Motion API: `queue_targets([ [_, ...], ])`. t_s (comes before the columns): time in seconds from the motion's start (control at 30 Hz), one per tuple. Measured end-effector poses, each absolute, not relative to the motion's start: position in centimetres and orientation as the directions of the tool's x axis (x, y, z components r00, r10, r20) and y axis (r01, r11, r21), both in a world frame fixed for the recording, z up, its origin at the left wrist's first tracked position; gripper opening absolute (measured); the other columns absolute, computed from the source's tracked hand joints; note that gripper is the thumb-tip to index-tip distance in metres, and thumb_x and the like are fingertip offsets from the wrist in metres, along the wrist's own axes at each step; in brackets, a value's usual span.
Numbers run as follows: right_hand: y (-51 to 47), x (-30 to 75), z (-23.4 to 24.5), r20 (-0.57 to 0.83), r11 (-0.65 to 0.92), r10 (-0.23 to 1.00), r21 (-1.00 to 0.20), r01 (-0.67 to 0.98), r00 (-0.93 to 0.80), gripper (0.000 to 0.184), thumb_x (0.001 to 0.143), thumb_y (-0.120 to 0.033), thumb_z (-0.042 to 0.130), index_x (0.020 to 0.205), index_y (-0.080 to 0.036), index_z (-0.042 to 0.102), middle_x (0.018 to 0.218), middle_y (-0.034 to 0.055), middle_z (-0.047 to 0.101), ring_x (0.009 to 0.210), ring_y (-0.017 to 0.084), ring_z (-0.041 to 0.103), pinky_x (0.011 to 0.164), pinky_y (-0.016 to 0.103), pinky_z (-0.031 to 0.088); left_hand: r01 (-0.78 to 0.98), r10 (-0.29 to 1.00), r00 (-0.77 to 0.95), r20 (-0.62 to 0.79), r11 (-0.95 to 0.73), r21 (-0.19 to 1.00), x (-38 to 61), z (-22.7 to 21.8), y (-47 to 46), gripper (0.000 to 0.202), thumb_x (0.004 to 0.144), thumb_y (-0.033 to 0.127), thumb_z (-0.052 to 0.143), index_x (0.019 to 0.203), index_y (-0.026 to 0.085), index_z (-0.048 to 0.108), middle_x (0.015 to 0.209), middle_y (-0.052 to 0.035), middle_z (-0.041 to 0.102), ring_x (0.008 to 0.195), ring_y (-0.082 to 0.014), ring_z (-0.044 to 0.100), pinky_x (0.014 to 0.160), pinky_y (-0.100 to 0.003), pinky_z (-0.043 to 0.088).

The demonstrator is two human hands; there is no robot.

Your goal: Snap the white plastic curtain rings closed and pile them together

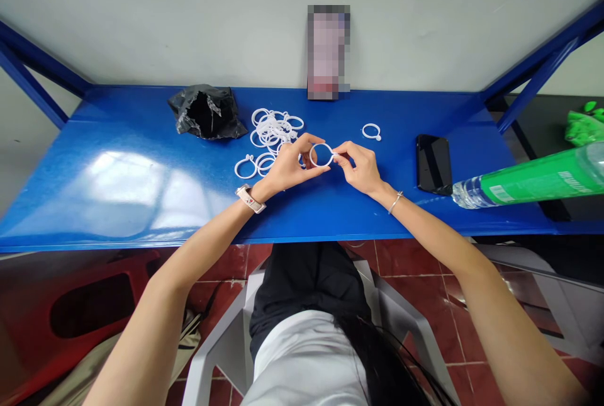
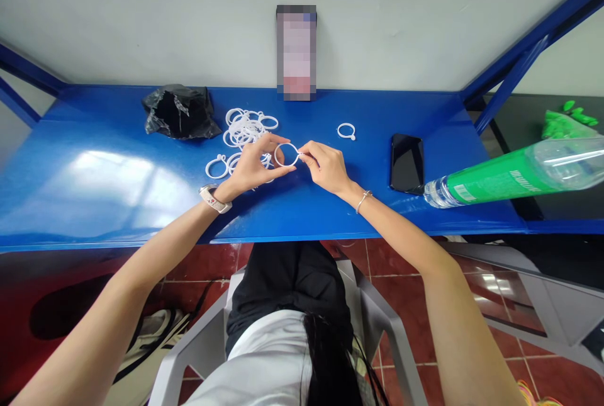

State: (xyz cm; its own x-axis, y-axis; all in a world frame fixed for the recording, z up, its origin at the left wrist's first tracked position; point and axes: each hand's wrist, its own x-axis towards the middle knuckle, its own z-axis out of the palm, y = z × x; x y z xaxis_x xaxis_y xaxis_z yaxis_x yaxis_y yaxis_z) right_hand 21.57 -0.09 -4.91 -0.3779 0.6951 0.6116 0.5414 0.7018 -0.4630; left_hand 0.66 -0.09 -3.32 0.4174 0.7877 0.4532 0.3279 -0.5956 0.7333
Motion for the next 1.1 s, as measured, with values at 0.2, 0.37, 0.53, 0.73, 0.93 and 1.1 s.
queue_targets([
  [0.2,-0.09,21.54,-4.91,0.620,0.707,0.690,-0.463,0.534,-0.374,0.030,0.102,-0.040,0.045,0.086,-0.022,0.062,0.077,0.0043,0.071,0.070,0.018,0.067,0.064,0.030,0.049,0.365,0.782,0.425,0.455,-0.608,0.705,0.60,-3.40,-0.04,0.046,0.082,0.051,0.073,0.110,0.017,0.058,0.067,0.0036,0.063,0.053,-0.0105,0.060,0.059,-0.023,0.049],
  [0.37,-0.09,21.57,-4.92,0.597,0.694,0.706,-0.474,0.541,-0.381,0.030,0.102,-0.040,0.044,0.087,-0.022,0.063,0.079,0.0050,0.071,0.072,0.019,0.068,0.067,0.030,0.050,0.377,0.770,0.430,0.471,-0.628,0.681,0.59,-3.42,-0.08,0.045,0.083,0.049,0.072,0.113,0.018,0.056,0.068,0.0045,0.063,0.055,-0.0103,0.061,0.060,-0.022,0.049],
  [0.53,-0.13,21.53,-4.83,0.620,0.711,0.685,-0.457,0.534,-0.382,0.031,0.102,-0.040,0.044,0.086,-0.022,0.063,0.078,0.0048,0.071,0.071,0.019,0.067,0.065,0.030,0.049,0.372,0.750,0.429,0.504,-0.655,0.657,0.54,-3.48,-0.11,0.044,0.083,0.046,0.074,0.112,0.017,0.057,0.067,0.0047,0.062,0.055,-0.0101,0.059,0.059,-0.022,0.047],
  [0.73,-0.06,21.61,-4.95,0.597,0.701,0.701,-0.478,0.530,-0.389,0.032,0.102,-0.041,0.044,0.087,-0.022,0.063,0.080,0.0056,0.071,0.074,0.020,0.068,0.068,0.031,0.049,0.388,0.764,0.430,0.480,-0.637,0.666,0.50,-3.42,-0.20,0.045,0.083,0.046,0.075,0.113,0.018,0.058,0.067,0.0042,0.062,0.056,-0.0108,0.060,0.060,-0.023,0.048],
  [0.93,-0.09,21.55,-4.91,0.605,0.698,0.702,-0.481,0.530,-0.376,0.031,0.102,-0.041,0.044,0.087,-0.022,0.065,0.080,0.0054,0.072,0.073,0.020,0.068,0.067,0.031,0.051,0.387,0.778,0.424,0.463,-0.618,0.685,0.49,-3.46,-0.15,0.046,0.082,0.050,0.073,0.113,0.019,0.058,0.068,0.0041,0.062,0.056,-0.0108,0.060,0.061,-0.024,0.048],
  [1.1,-0.21,21.33,-4.67,0.628,0.686,0.705,-0.486,0.542,-0.330,0.030,0.101,-0.043,0.047,0.093,-0.022,0.066,0.079,0.0042,0.073,0.066,0.017,0.066,0.063,0.029,0.050,0.400,0.774,0.418,0.476,-0.627,0.668,0.31,-3.26,0.03,0.048,0.083,0.050,0.072,0.116,0.018,0.058,0.070,0.0029,0.063,0.059,-0.0118,0.061,0.063,-0.025,0.049],
])
